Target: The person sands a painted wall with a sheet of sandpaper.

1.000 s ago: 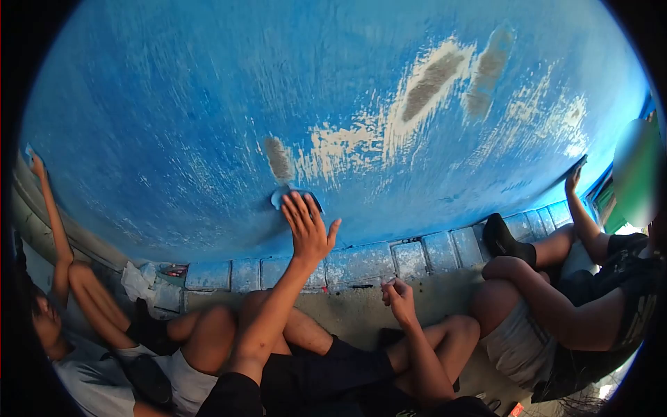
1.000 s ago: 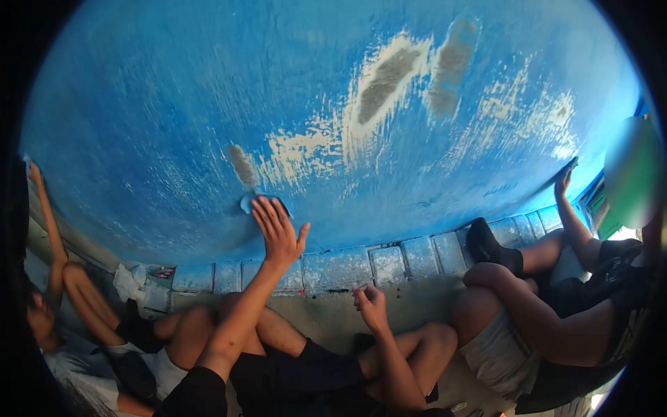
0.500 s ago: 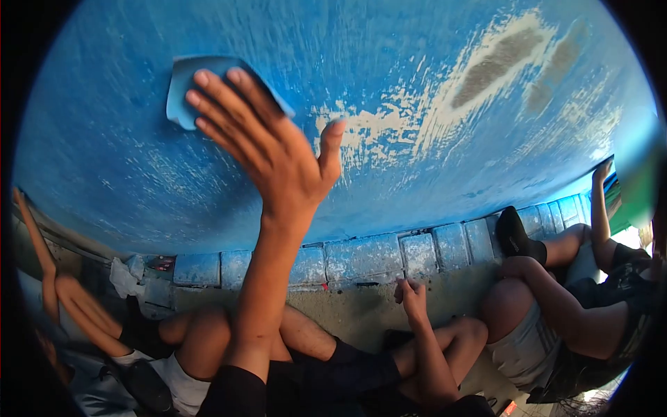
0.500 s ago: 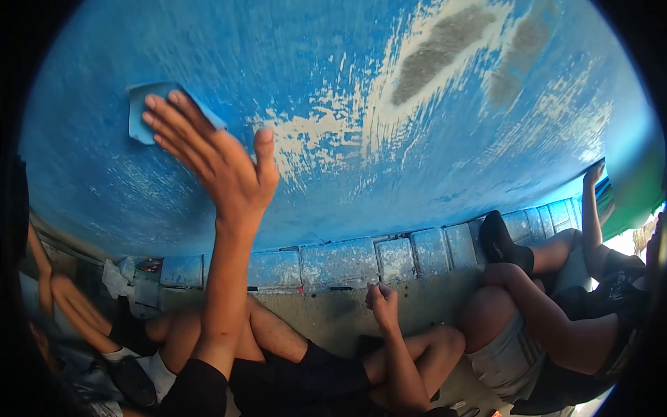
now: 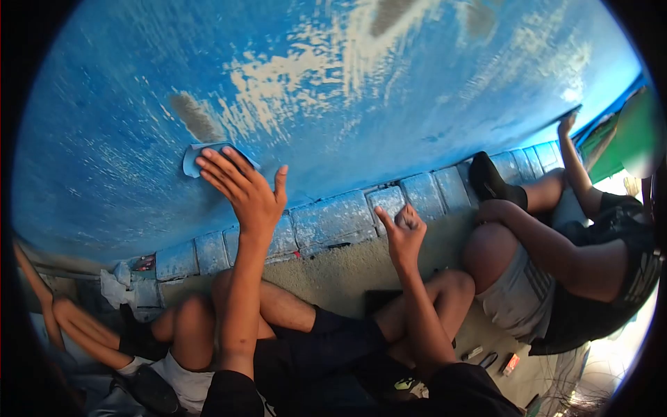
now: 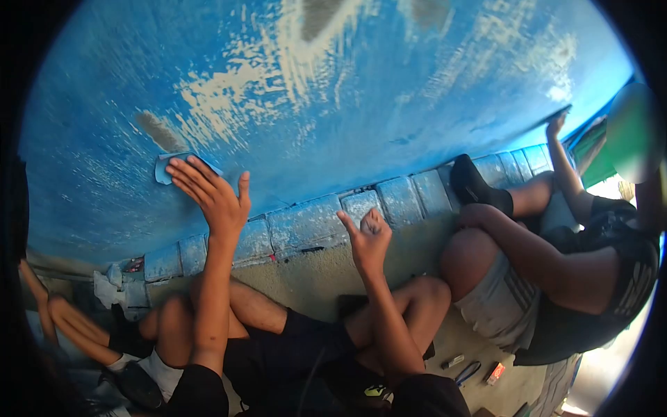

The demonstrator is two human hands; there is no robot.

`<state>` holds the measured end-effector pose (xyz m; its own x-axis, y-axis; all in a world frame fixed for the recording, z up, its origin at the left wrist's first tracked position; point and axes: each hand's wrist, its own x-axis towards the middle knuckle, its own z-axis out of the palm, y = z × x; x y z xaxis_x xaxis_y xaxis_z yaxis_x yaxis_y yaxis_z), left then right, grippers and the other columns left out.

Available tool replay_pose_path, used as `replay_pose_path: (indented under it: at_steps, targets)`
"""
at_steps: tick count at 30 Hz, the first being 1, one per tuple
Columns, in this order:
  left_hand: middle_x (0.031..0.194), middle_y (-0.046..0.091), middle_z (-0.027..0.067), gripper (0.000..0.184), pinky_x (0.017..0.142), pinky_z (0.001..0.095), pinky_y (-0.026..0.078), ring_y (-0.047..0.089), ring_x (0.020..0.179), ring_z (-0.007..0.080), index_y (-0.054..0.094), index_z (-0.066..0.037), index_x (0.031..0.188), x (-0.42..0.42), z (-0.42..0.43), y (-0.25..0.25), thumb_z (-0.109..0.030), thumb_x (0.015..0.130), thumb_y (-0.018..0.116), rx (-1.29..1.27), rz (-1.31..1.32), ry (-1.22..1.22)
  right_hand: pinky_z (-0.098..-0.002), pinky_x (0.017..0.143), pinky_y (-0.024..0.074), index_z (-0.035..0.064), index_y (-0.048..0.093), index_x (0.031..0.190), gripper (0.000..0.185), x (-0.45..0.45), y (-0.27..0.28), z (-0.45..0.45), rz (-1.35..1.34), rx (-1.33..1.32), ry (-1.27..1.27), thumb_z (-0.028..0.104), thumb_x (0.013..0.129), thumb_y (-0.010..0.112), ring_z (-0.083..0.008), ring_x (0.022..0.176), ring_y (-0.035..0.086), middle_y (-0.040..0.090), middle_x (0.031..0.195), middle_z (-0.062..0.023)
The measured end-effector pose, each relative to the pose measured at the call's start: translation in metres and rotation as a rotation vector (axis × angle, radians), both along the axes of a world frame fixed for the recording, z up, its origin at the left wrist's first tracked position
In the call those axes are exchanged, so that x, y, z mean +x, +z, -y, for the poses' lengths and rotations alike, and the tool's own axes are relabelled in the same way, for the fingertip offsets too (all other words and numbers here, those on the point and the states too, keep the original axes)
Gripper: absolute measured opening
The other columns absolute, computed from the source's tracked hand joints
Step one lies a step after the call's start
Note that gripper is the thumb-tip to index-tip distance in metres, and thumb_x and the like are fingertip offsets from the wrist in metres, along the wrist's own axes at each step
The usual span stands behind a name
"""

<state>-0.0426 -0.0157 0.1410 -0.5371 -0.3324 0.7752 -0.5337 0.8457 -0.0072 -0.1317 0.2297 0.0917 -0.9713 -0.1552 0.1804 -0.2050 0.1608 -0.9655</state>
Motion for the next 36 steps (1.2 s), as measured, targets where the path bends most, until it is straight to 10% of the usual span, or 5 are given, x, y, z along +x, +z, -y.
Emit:
replay_pose_path:
  at_steps: [20, 26, 36]
  targets:
    - [0.144, -0.010, 0.0396, 0.093, 0.108, 0.0630, 0.000, -0.009, 0.134, 0.0558, -0.001, 0.015, 0.141, -0.004, 0.005, -0.006, -0.055, 0.093, 0.037, -0.050, -0.010, 0.037, -0.0270, 0.054, 0.0281, 0.0060, 0.026, 0.057, 0.056, -0.012, -0.004, -0.008, 0.098, -0.107, 0.154, 0.016, 0.078, 0.077, -0.0092, 0.062, 0.028, 0.031, 0.065, 0.0020]
    - [0.144, -0.011, 0.0403, 0.094, 0.106, 0.0656, 0.000, -0.007, 0.133, 0.0581, -0.004, 0.012, 0.142, 0.001, 0.023, -0.023, -0.056, 0.093, 0.038, -0.078, 0.009, 0.058, -0.0288, 0.068, 0.0454, 0.0026, 0.066, 0.084, 0.045, 0.000, -0.092, 0.016, 0.393, 0.748, 1.536, 0.047, 0.080, 0.070, -0.0118, 0.069, 0.058, 0.065, 0.081, -0.0047]
    - [0.144, 0.004, 0.0399, 0.091, 0.105, 0.0674, 0.005, 0.002, 0.133, 0.0583, 0.010, 0.013, 0.141, 0.027, 0.025, -0.067, -0.055, 0.091, 0.043, 0.008, 0.108, 0.000, -0.0324, 0.081, 0.0488, 0.0022, 0.062, 0.104, 0.045, 0.000, -0.085, 0.011, 0.786, 0.549, 1.253, 0.045, 0.089, 0.058, -0.0172, 0.086, 0.067, 0.069, 0.091, -0.0084]
